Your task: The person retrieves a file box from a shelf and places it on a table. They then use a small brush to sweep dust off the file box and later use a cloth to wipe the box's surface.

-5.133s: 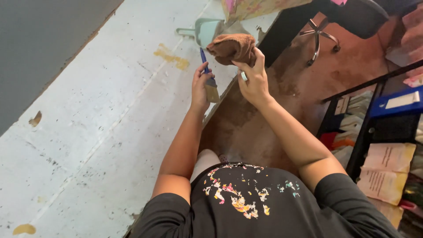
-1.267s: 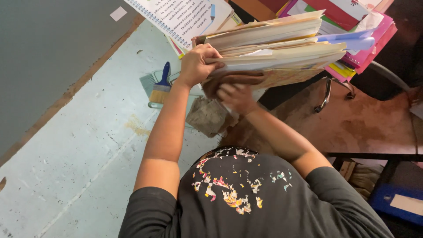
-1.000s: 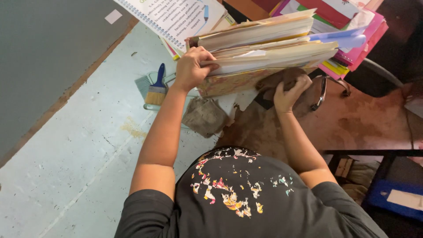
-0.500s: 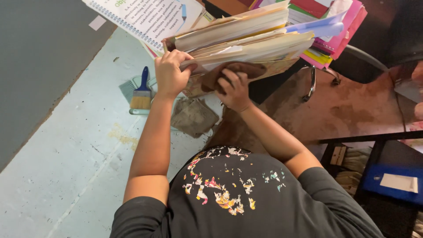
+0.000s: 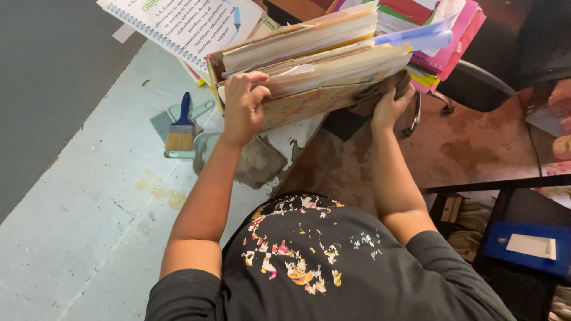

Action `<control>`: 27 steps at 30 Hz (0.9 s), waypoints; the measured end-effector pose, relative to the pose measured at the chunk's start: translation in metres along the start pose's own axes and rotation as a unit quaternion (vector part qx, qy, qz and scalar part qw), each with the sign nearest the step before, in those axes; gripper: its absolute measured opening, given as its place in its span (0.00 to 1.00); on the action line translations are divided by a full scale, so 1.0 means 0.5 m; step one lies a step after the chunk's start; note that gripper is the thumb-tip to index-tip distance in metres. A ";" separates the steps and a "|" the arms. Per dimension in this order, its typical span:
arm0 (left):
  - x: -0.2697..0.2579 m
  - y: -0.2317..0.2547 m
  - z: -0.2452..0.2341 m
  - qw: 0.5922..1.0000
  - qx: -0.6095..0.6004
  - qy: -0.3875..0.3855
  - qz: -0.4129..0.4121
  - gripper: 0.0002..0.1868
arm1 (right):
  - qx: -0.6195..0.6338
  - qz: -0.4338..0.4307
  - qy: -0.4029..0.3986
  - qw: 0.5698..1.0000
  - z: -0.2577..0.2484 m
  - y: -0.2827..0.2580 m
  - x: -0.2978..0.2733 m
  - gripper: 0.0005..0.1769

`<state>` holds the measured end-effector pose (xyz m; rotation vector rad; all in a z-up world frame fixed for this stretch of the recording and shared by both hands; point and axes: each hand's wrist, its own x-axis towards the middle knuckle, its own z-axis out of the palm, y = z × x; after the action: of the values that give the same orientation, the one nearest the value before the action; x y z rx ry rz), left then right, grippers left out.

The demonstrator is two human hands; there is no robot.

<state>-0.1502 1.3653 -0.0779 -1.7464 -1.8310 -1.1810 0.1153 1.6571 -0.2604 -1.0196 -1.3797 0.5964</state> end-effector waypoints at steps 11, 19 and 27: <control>0.014 -0.017 -0.006 0.995 -0.004 -0.098 -0.024 0.12 | -0.014 -0.346 -0.131 0.929 0.152 -0.287 -0.297 0.21; 0.006 -0.022 -0.004 0.992 0.021 -0.123 -0.024 0.12 | -0.044 -0.495 -0.207 0.843 0.123 -0.080 -0.260 0.22; 0.009 -0.035 -0.001 0.989 -0.012 -0.143 -0.033 0.14 | -0.100 -0.054 -0.107 0.988 0.031 0.074 -0.133 0.40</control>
<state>-0.1678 1.3699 -0.0800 -1.9685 -2.0562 -1.0232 0.0983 1.6218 -0.3272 -1.0556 -1.6997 0.5047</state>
